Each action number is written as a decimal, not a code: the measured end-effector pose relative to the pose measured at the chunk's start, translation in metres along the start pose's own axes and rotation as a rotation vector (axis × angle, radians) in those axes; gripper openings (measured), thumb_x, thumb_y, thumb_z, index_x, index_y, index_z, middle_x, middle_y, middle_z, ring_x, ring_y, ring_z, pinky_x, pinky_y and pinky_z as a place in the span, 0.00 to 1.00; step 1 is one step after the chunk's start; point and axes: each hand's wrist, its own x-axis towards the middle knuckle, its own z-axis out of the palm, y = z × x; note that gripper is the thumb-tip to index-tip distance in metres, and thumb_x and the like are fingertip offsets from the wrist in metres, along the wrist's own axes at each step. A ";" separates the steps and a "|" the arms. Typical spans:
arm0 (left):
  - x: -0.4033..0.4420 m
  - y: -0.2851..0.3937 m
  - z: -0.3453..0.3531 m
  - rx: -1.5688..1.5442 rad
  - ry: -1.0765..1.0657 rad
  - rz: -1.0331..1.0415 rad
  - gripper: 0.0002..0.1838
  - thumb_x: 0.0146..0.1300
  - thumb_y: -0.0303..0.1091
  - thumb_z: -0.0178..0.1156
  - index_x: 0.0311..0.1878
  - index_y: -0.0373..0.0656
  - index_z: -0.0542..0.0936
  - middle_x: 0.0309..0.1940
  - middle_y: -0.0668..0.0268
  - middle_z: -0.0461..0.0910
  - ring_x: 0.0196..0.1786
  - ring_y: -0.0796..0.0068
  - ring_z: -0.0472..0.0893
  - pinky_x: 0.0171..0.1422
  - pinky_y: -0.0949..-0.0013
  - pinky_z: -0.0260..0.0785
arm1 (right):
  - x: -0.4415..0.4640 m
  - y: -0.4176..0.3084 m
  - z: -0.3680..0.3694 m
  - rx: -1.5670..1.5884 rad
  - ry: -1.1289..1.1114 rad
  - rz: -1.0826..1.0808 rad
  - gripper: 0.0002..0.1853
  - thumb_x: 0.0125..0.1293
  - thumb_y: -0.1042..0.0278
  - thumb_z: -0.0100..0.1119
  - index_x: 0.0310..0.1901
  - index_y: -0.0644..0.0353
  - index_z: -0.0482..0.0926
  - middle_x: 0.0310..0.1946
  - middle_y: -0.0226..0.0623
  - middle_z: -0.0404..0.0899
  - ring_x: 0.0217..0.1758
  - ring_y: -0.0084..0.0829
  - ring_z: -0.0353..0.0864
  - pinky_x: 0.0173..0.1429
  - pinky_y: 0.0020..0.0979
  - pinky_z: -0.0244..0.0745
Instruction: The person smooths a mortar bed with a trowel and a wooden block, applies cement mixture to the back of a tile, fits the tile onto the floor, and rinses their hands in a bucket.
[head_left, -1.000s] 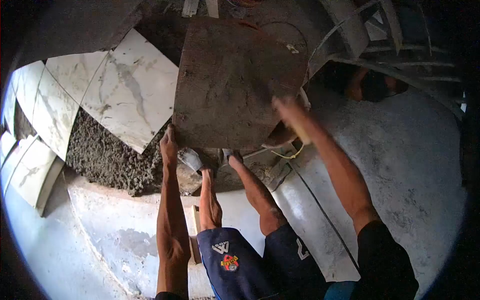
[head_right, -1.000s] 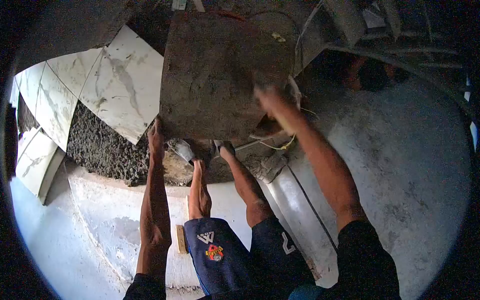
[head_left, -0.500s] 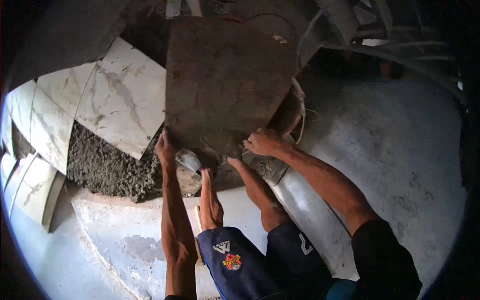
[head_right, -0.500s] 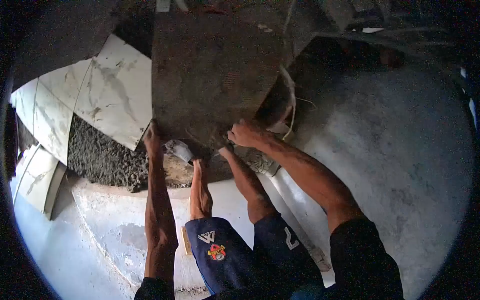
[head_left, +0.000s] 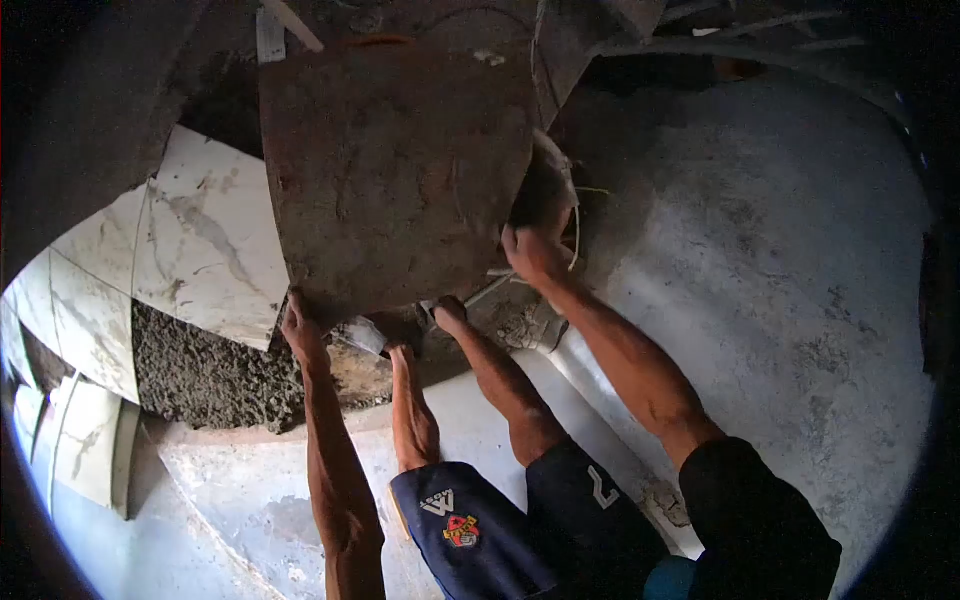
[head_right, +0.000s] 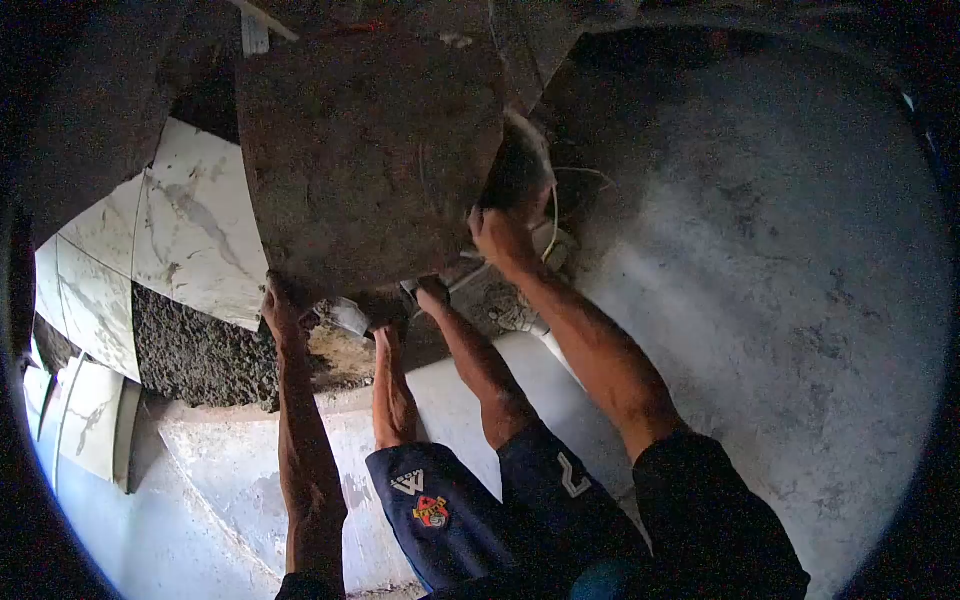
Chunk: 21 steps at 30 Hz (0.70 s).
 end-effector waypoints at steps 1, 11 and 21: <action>0.000 0.002 0.001 -0.011 0.018 -0.029 0.24 0.66 0.46 0.44 0.49 0.31 0.73 0.42 0.63 0.76 0.42 0.77 0.73 0.46 0.71 0.66 | -0.004 0.003 -0.004 -0.003 0.012 -0.003 0.23 0.63 0.53 0.44 0.23 0.67 0.76 0.17 0.52 0.73 0.24 0.52 0.75 0.42 0.48 0.69; -0.008 0.007 0.006 -0.010 -0.012 -0.026 0.25 0.66 0.48 0.44 0.49 0.33 0.73 0.43 0.60 0.76 0.42 0.72 0.75 0.44 0.68 0.68 | 0.082 0.040 -0.070 0.664 -0.162 0.427 0.23 0.63 0.48 0.44 0.29 0.64 0.73 0.14 0.41 0.70 0.18 0.33 0.73 0.21 0.38 0.67; -0.001 -0.015 0.000 -0.027 0.028 0.005 0.25 0.66 0.47 0.44 0.52 0.32 0.72 0.46 0.58 0.75 0.45 0.71 0.72 0.48 0.68 0.64 | -0.041 -0.058 0.029 0.315 0.094 -0.180 0.22 0.61 0.56 0.47 0.18 0.66 0.75 0.13 0.48 0.72 0.16 0.47 0.73 0.22 0.43 0.67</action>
